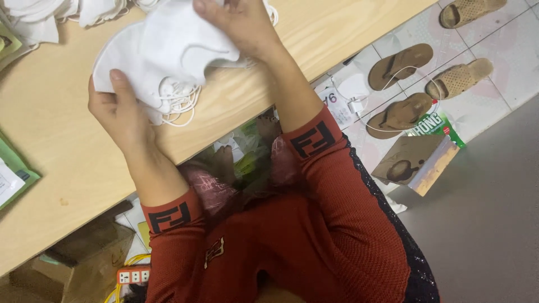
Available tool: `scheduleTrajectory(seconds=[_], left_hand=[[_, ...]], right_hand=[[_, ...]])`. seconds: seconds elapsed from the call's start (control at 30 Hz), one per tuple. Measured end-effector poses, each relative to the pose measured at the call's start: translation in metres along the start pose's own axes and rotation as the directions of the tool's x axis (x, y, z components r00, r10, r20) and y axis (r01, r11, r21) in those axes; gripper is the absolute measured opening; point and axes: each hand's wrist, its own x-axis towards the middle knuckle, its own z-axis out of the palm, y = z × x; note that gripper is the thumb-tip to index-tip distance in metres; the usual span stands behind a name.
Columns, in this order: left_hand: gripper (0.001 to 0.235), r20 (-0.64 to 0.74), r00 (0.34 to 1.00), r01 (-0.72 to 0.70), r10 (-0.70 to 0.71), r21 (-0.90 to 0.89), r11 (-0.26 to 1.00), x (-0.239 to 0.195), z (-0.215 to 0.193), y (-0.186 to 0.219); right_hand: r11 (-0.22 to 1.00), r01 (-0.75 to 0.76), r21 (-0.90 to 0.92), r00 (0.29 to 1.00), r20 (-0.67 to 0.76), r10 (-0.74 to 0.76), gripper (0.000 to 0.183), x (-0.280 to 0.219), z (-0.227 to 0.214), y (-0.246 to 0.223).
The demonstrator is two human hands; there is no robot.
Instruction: Sorting, straightening, and stacking white cloth face masks on a wooden table.
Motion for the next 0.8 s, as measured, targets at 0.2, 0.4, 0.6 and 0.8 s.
scheduleTrajectory(seconds=[0.2,0.4,0.6,0.8], left_hand=[[0.047,0.093,0.974,0.226,-0.206,-0.413,0.882,-0.006,0.012,0.011],[0.062,0.172,0.973,0.195,-0.157,-0.236,0.952,-0.012,0.013,0.028],[0.034,0.118,0.993,0.039,-0.03,-0.071,0.997,-0.01,-0.001,0.013],[0.034,-0.242,0.941,-0.206,0.236,0.144,0.968,-0.003,-0.033,0.002]], right_hand=[[0.932,-0.088,0.352,0.993,0.105,0.054,0.026,-0.01,0.046,0.006],[0.997,0.043,0.058,0.993,0.109,-0.049,0.013,-0.023,0.076,0.007],[0.991,-0.004,0.13,0.987,0.158,-0.017,0.015,-0.022,0.077,0.004],[0.918,0.175,-0.356,0.981,0.146,-0.131,0.019,-0.013,0.054,0.004]])
